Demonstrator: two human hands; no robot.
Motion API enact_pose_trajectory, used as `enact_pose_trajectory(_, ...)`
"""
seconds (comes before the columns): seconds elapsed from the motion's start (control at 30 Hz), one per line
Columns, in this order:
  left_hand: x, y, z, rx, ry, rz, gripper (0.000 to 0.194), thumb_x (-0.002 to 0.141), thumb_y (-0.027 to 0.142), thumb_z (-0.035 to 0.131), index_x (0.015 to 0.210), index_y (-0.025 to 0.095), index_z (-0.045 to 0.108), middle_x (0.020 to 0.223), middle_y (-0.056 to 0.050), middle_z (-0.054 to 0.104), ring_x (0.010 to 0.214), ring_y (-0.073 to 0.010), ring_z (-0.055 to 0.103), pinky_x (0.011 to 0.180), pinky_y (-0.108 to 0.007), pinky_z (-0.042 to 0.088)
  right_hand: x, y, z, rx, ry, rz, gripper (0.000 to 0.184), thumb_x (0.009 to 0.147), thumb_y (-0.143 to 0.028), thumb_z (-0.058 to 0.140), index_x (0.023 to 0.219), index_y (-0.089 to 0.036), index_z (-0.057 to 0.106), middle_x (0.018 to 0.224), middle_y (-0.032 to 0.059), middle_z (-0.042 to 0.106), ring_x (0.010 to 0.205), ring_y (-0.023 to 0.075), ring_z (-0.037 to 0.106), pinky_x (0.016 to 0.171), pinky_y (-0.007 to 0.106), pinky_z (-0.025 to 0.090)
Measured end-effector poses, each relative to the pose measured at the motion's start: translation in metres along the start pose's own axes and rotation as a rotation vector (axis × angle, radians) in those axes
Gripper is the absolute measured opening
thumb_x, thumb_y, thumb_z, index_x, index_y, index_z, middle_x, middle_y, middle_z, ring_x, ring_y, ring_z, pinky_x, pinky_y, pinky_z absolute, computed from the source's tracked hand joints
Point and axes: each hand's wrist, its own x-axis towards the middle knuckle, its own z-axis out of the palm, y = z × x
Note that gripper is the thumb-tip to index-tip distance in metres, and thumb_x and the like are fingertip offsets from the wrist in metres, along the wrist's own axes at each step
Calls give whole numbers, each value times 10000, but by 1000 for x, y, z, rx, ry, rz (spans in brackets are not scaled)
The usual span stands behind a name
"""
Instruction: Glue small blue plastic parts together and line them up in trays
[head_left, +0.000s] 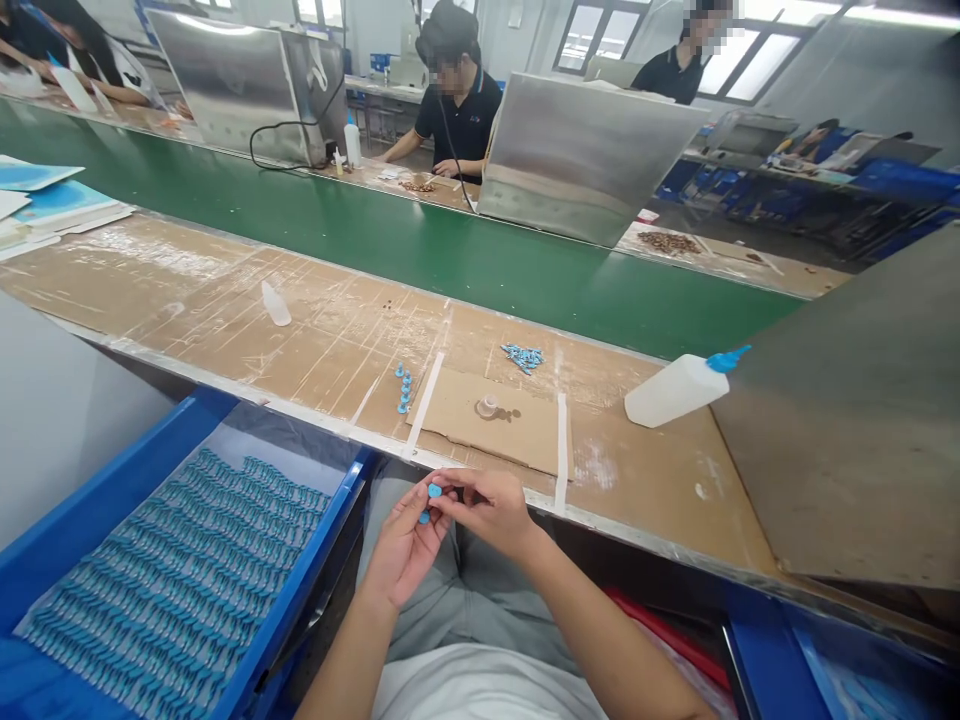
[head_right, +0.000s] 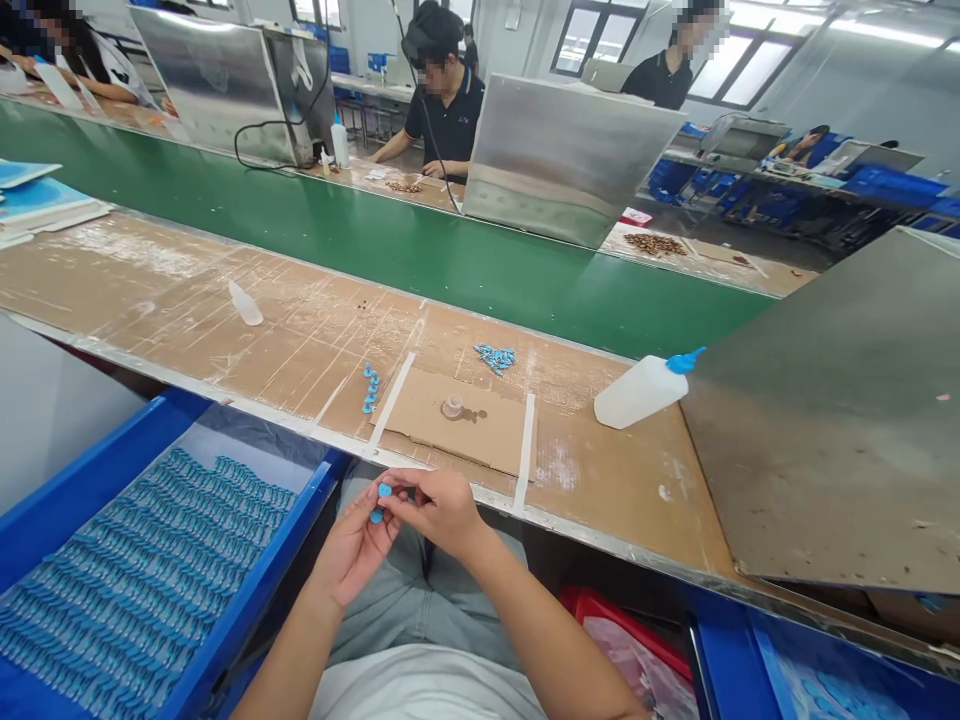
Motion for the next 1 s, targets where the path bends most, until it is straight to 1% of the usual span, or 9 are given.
enact_pose_trajectory(0.17,2,-5,0,21,34,-11,229,814,142,617,1040,140,656,948,-70,698,786,-99,655,777,-233,556,1,-3,-16,-103,-67,-115,267,805,-311,677,1072,-301,688,760,-11,727,622,124,658,641,222,510)
enact_pose_trajectory(0.27,5,-10,0,36,73,9,273,797,125,635,1068,152,651,979,-74,698,767,-93,655,764,-231,562,0,-8,-22,-189,-116,-143,222,834,-311,646,1049,-284,695,680,-4,703,589,124,646,628,225,506)
enact_pose_trajectory(0.4,9,-12,1,38,102,13,293,796,133,639,1088,156,643,996,-91,693,840,-129,669,734,-224,568,4,1,-34,-305,-97,-181,205,827,-361,647,1004,-274,704,789,19,724,670,151,660,669,253,501)
enact_pose_trajectory(0.47,10,-11,1,46,122,5,268,799,128,633,1066,145,647,978,-96,692,807,-125,672,664,-193,565,16,21,-48,-399,111,-79,174,833,-385,625,919,-267,720,765,25,719,658,159,649,676,266,487)
enact_pose_trajectory(0.53,10,-10,1,45,136,3,232,807,105,614,1036,131,651,982,-101,688,753,-101,667,623,-165,558,37,51,-69,-528,361,178,228,858,-404,573,907,-235,718,706,37,698,643,173,631,680,284,465)
enact_pose_trajectory(0.57,10,-9,1,41,144,9,219,813,90,601,1024,122,651,993,-107,687,745,-93,665,633,-160,561,49,68,-80,-574,409,297,260,866,-414,550,945,-224,710,719,40,695,659,180,628,687,290,454)
enact_pose_trajectory(0.63,9,-8,1,44,167,18,213,823,64,574,1019,103,648,1004,-124,686,773,-96,672,691,-169,571,69,101,-100,-637,384,460,320,864,-429,529,1015,-196,689,814,60,700,714,192,624,705,292,439)
enact_pose_trajectory(0.77,8,-7,1,80,190,36,248,824,38,558,1057,79,634,1059,-157,681,870,-130,682,791,-199,570,89,146,-119,-706,279,582,346,879,-460,492,962,-201,706,950,82,676,877,206,598,728,273,406)
enact_pose_trajectory(1.0,11,-6,1,119,206,58,291,796,-19,560,1064,71,631,1114,-171,670,970,-158,667,855,-207,550,94,169,-114,-646,228,553,282,840,-455,562,909,-232,721,895,37,677,798,168,589,641,245,372)
